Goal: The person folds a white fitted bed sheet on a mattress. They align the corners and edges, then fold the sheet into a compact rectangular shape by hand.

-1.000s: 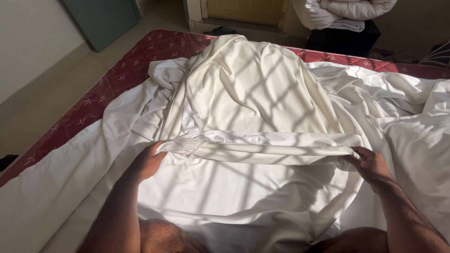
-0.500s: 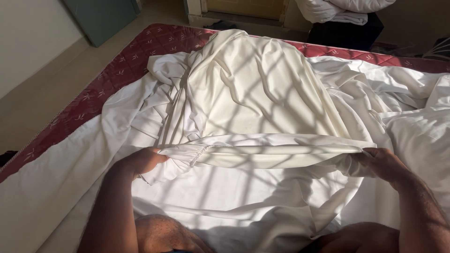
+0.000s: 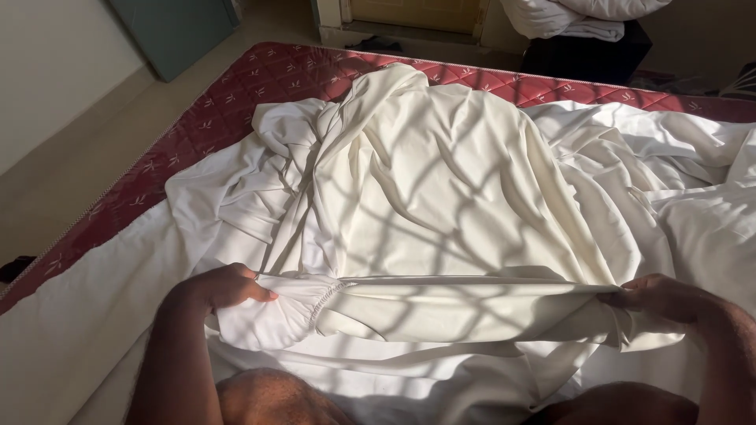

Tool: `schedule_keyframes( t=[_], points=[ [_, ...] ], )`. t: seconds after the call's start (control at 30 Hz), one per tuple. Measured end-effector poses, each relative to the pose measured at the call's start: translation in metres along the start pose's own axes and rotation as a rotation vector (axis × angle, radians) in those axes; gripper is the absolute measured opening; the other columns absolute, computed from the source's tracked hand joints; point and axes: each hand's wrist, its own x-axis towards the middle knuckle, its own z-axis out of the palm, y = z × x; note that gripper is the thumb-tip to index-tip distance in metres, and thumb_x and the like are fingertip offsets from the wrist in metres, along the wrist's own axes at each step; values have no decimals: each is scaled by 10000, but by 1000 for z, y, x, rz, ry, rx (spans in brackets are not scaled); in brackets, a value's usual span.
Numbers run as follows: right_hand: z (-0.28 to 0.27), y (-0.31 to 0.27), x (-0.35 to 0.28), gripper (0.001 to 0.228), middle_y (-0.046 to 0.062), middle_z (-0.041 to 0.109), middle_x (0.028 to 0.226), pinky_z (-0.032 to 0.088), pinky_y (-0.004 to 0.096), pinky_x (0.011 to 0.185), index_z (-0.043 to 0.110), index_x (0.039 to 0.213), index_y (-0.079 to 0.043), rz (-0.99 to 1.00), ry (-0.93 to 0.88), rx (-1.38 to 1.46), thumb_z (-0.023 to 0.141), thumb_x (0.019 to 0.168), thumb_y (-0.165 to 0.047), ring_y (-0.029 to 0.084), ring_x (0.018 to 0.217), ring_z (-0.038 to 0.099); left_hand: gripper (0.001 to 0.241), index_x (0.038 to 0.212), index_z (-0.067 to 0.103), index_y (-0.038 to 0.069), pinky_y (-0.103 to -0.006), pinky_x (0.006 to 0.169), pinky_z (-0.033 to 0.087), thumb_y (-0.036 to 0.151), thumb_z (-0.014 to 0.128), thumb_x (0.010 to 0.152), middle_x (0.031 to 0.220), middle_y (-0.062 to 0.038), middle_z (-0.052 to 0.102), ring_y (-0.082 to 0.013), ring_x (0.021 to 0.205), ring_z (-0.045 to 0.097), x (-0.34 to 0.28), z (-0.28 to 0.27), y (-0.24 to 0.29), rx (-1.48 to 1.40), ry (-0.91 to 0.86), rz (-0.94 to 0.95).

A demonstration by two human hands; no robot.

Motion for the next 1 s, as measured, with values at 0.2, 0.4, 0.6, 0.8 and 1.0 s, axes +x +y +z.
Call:
schedule_keyframes(
  t=[0.2,0.4,0.6,0.8,1.0],
  points=[
    [27,-126,-145,508,162,810,1004,573,417,897,725,1274,-21,-136,412,268,776,865,-317,271,916,755,996,1494,512,35,-462,1194,393,426,872,651,1477,-222,627,-318,1396,569,-7,-11,-9,-400,215,195],
    [37,-136,-133,495,210,796,1074,567,449,914,764,1272,-14,-42,427,216,776,892,-330,285,980,730,1021,1526,517,128,-425,1223,284,325,887,594,1548,-92,543,-240,1485,415,8,-11,-21,-178,-17,118],
    [27,-139,-120,494,190,803,1020,570,422,901,749,1248,-6,-222,395,377,741,880,-337,306,933,749,764,1365,676,106,-421,1126,396,355,861,667,1348,-117,692,-232,1322,565,21,-18,-14,-467,234,254],
    [50,-193,-99,658,143,729,1118,588,461,768,633,1453,-99,-272,709,519,853,865,-297,280,964,691,593,1253,683,17,-385,923,506,391,816,813,1130,-93,732,-205,1028,649,82,-15,20,-888,566,646],
    [36,-152,-57,640,140,748,1063,615,413,769,636,1322,26,-120,422,464,869,780,-221,236,871,730,662,1407,557,112,-479,1020,326,472,777,897,1329,-35,554,-188,1230,480,66,-14,19,-770,195,87]
  ],
)
